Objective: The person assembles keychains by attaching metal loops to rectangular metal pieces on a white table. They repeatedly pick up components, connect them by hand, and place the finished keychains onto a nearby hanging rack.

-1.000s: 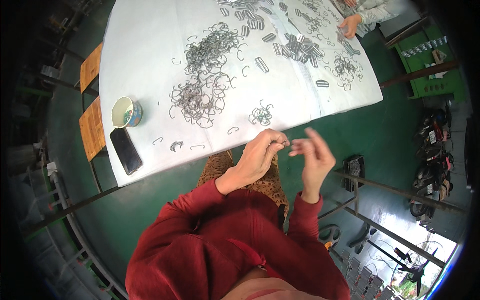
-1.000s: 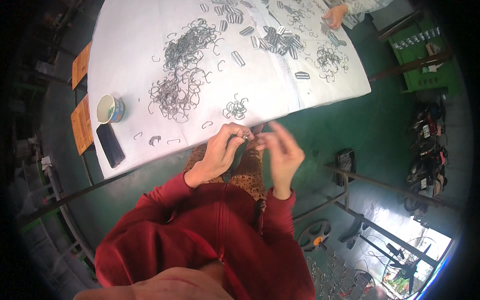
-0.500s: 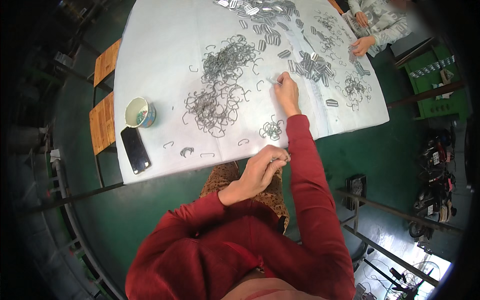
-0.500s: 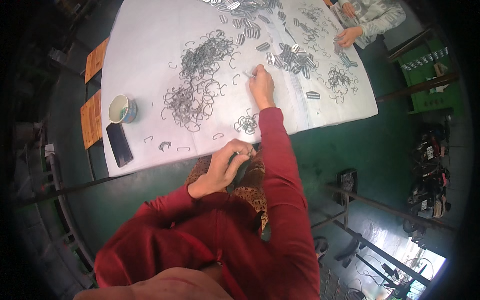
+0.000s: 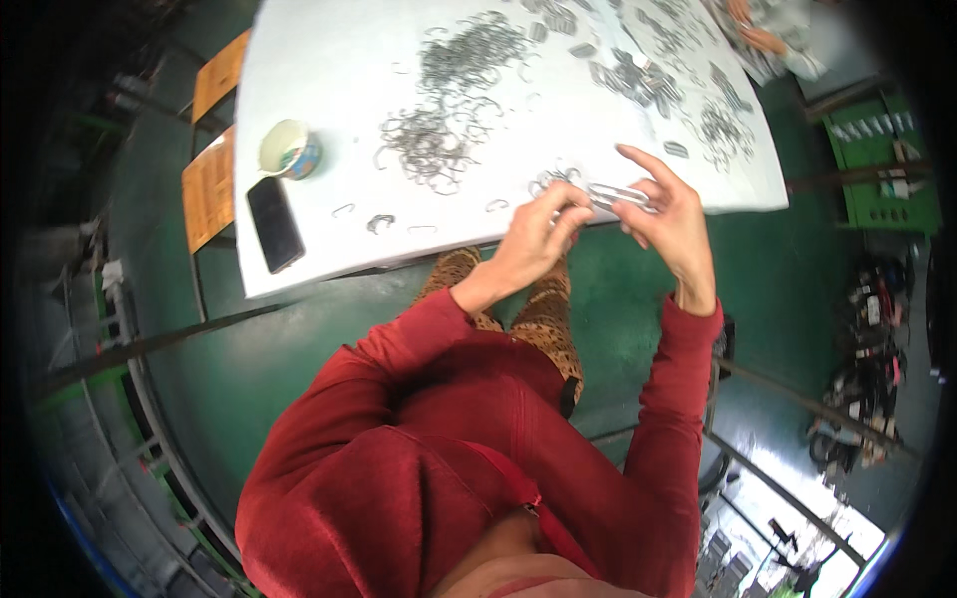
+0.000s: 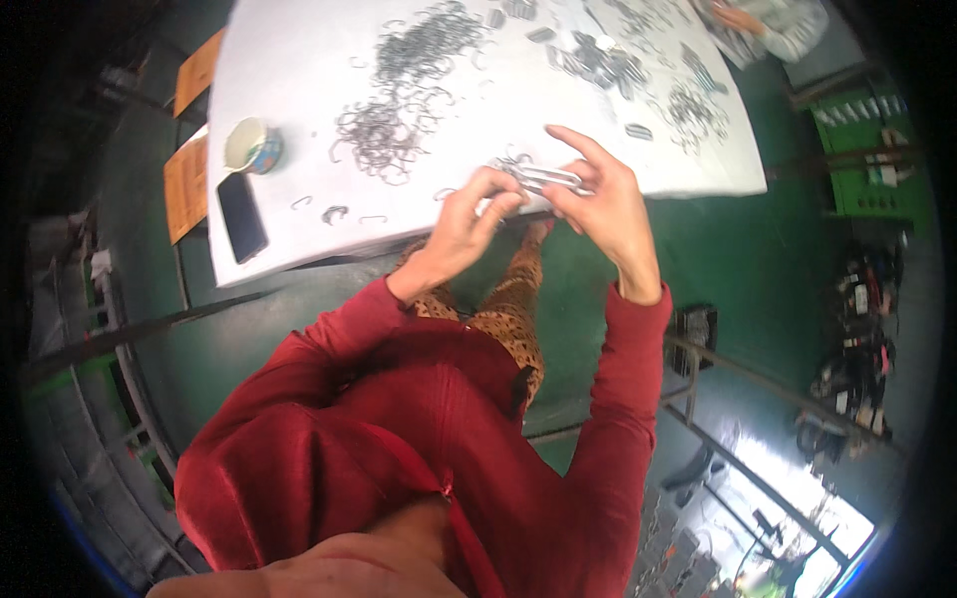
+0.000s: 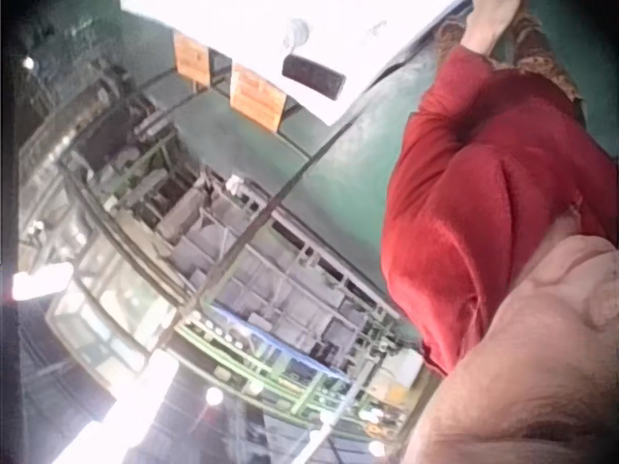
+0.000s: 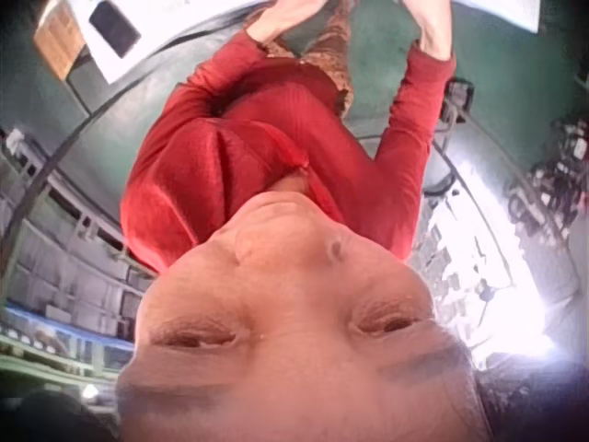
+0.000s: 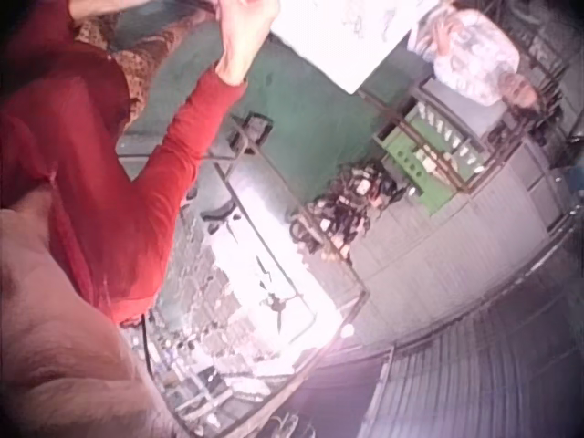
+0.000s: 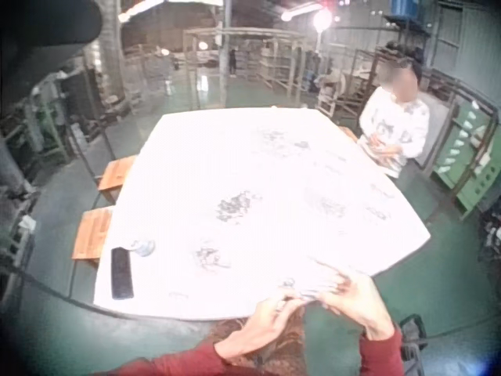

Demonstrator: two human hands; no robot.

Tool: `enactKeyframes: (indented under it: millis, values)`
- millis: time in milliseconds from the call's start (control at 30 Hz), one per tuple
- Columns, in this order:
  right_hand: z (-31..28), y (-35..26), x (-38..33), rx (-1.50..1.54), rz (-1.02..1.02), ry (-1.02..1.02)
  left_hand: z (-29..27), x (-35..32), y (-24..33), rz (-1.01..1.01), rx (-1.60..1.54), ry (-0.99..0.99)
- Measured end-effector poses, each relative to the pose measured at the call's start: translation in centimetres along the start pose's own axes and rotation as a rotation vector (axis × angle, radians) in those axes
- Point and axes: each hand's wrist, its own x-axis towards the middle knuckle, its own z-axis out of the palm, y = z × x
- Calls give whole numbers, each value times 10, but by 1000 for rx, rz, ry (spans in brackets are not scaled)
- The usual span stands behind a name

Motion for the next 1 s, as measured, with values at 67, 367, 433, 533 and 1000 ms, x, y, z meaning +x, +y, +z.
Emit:
enactKeyframes:
  millis: [67, 367, 433, 533, 1000]
  values:
    - [-2, -2, -4, 9, -5, 1, -1, 1, -1, -2, 41, -30]
    - [16, 1, 12, 181, -65, 63, -15, -1, -3, -44, 126, -57]
    - [15, 3, 13, 216, -51, 80, -18, 0, -4, -70, 155, -70]
    - [12, 7, 13, 267, -53, 120, -24, 3, -8, -8, 222, -125]
    - [21, 5, -14, 240, -94, 149, -158, 165, -129, 345, 1210, -208]
